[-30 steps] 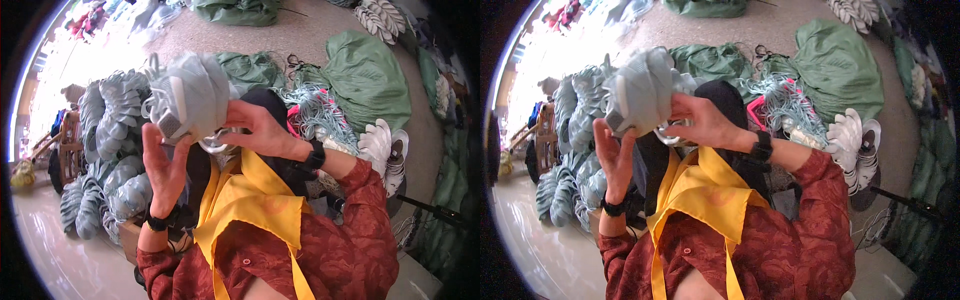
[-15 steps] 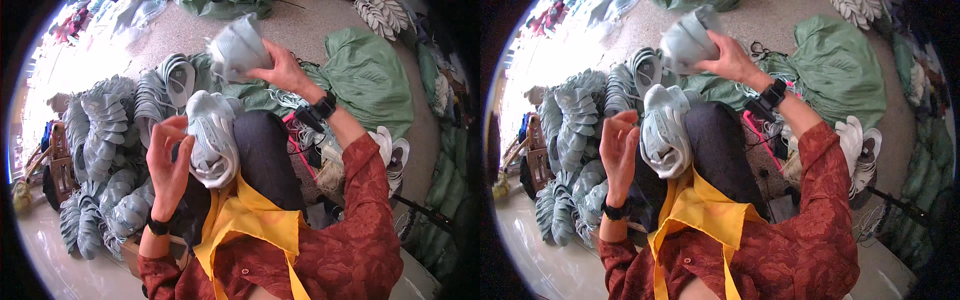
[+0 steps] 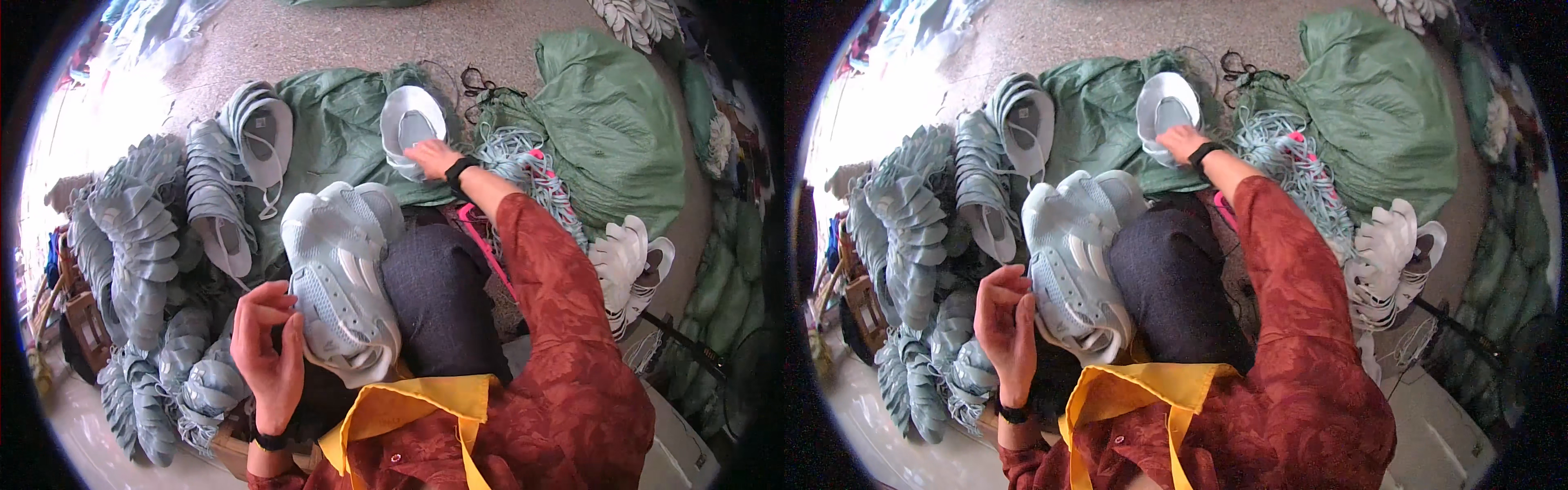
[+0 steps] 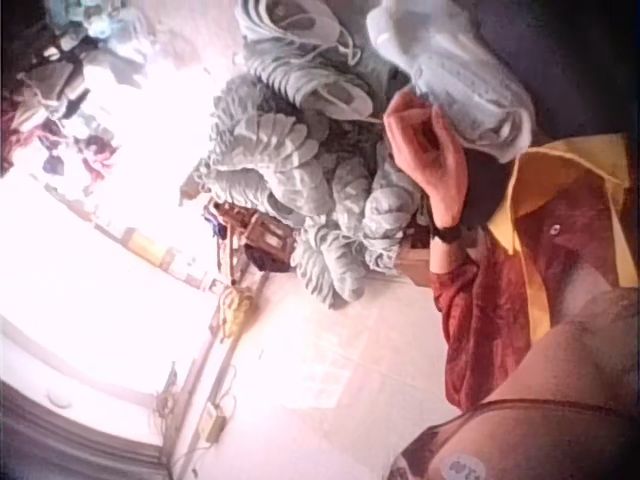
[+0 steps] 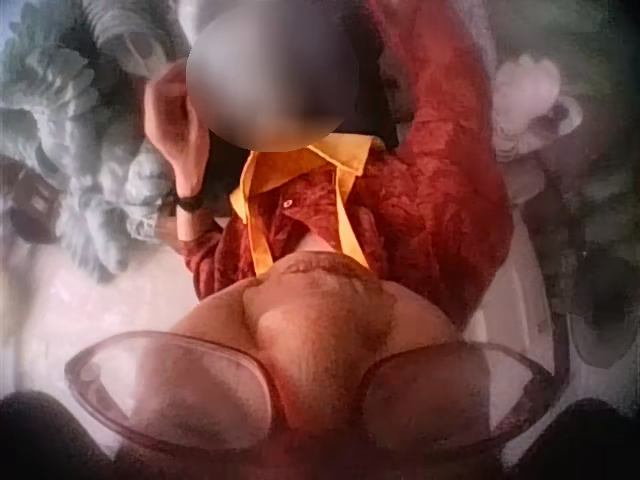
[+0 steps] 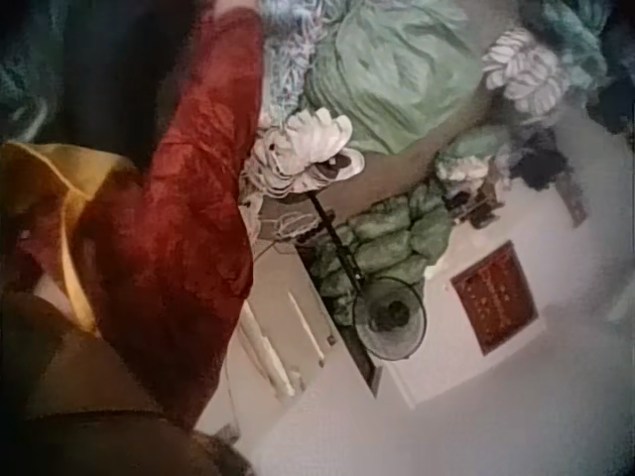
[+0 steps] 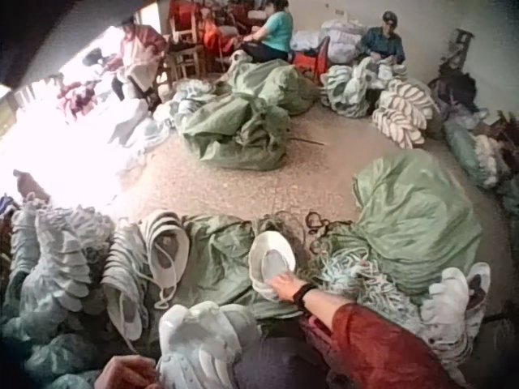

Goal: The person sits on the floor and laces a white shoe held on their lap. They thread the laces through the eyelets, pull them taut, and tie a knot to secure the shoe.

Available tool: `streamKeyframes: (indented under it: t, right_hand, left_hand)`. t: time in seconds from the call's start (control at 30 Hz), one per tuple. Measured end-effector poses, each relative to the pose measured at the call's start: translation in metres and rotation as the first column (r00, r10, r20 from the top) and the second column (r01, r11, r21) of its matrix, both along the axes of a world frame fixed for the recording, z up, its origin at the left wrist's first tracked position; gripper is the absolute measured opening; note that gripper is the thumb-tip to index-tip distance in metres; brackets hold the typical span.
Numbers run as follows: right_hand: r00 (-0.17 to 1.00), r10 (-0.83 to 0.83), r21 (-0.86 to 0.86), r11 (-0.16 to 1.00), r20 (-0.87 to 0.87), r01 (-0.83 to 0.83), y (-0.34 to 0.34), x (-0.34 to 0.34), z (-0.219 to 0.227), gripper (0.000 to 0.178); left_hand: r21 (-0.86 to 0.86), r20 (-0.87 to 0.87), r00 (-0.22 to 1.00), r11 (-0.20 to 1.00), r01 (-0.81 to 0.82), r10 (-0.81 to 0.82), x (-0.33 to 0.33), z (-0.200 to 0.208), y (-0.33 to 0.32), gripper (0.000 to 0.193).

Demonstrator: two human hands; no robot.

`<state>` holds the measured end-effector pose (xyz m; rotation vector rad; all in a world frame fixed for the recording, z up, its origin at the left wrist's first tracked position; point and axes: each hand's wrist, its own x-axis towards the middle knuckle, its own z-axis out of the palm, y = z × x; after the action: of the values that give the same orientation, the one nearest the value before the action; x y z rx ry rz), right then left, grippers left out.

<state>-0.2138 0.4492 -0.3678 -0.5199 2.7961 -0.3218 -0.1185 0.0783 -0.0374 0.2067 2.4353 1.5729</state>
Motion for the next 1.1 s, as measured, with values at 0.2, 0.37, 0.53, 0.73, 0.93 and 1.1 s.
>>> streamKeyframes:
  t: [0.2,0.37,0.53,0.73,0.93,1.1]
  right_hand:
    - [0.964,0.015,0.009,1.000,-0.264,-0.013,-0.030,0.003,-0.012,0.018]
    - [0.985,-0.087,0.148,0.983,-0.148,0.109,-0.048,-0.002,-0.026,0.024]
    - [0.931,-0.191,-0.060,0.982,-0.310,0.182,-0.049,0.015,-0.014,0.023]
    - [0.873,-0.445,-0.480,0.821,-0.198,0.309,-0.019,0.084,0.044,0.022]
    - [0.761,-0.625,-0.124,0.781,-0.175,0.613,0.061,0.126,0.022,0.016]
    - [0.689,-0.700,-0.086,0.711,-0.190,0.698,0.093,0.123,-0.016,0.010]
  left_hand:
    - [-0.054,0.011,1.000,0.998,0.012,-0.011,0.001,0.000,0.001,0.011]
    - [-0.064,-0.034,0.999,0.998,0.020,-0.022,0.001,-0.002,0.005,0.012]
    - [-0.069,-0.046,0.999,0.998,-0.014,0.011,0.001,-0.005,0.007,0.016]
    - [-0.077,-0.073,0.997,0.997,0.011,-0.017,0.005,-0.007,0.006,0.012]
    - [-0.057,-0.063,0.998,0.998,0.006,-0.010,0.007,-0.007,0.007,0.012]
    - [-0.037,-0.062,0.998,0.999,0.000,-0.002,0.005,-0.008,0.006,0.014]
